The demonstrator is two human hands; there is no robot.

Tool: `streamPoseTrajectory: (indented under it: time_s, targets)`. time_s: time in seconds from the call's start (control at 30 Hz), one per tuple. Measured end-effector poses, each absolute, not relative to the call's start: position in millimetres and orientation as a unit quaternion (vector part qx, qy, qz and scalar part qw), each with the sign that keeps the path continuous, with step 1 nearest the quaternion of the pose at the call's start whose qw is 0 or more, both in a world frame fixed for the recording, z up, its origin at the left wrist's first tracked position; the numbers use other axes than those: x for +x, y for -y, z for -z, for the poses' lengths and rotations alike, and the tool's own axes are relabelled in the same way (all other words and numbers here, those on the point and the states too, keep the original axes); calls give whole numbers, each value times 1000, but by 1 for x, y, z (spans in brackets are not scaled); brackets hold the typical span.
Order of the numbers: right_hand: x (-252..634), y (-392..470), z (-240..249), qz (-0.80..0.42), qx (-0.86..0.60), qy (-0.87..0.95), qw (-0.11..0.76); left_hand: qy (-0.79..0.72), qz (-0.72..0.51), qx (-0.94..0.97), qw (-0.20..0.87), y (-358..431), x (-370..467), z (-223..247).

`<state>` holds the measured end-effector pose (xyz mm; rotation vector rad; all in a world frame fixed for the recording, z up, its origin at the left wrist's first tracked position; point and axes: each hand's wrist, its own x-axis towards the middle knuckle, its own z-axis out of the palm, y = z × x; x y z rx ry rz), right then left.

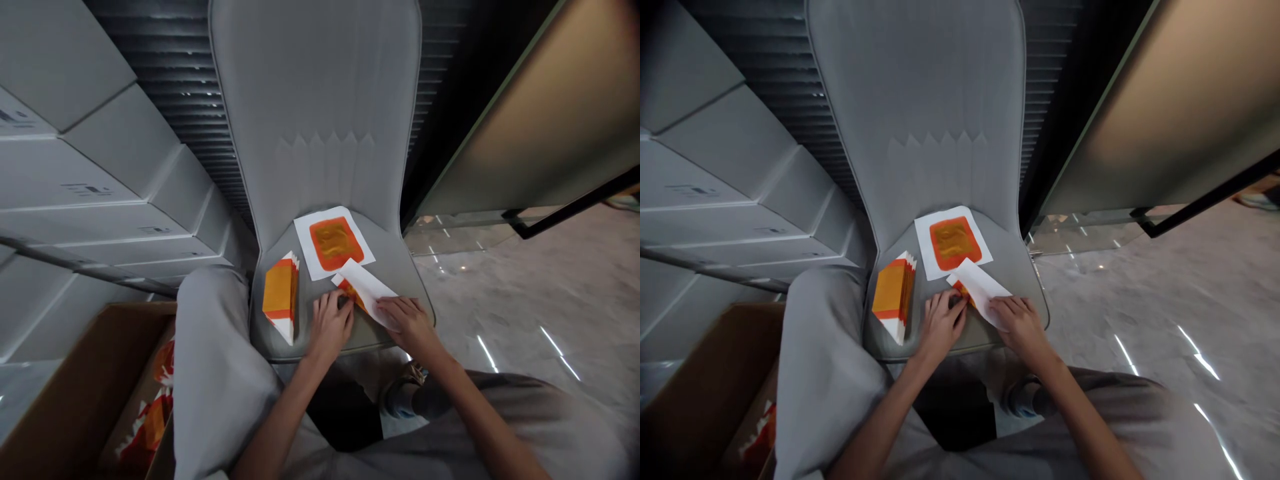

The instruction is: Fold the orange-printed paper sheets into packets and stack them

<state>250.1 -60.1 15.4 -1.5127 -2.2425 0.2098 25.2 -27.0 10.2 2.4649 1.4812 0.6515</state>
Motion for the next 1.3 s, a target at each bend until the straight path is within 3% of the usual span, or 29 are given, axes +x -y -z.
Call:
streamPoseTrajectory:
  time_s: [0.17, 0.3, 0.43, 0.53, 0.63, 0.73, 0.87, 1.03, 1.17, 1.3]
  targets:
    - [233, 67, -5, -120, -594, 743, 284, -482, -278, 814, 166, 28, 26, -10]
    - [230, 74, -2, -140, -576, 731, 338, -479, -329, 759, 293, 29, 21, -11]
    - [229, 78, 1, -131, -518, 780, 327, -527, -361, 668, 381, 29, 19, -6]
    - [226, 79, 0, -122, -478, 824, 279, -539, -382, 668, 343, 28, 23, -4]
    - [221, 82, -6, -116, -480, 844, 208, -575, -378, 697, 203, 31, 30, -8]
    - [217, 85, -16, -101, -492, 852, 145, -598, -299, 739, 86, 37, 37, -13]
    - [216, 88, -31, -75, -495, 857, 120, -528, -194, 824, 65, 42, 39, -15]
    - [228, 85, -46, -87, -483, 856, 162, -456, -153, 874, 75, 36, 31, -15]
    - [250, 72, -39, -64, -586, 766, 257, -421, -138, 892, 91, 31, 20, -20]
    - [269, 61, -26, -193, -648, 652, 344, -351, -121, 919, 132, 28, 12, -28]
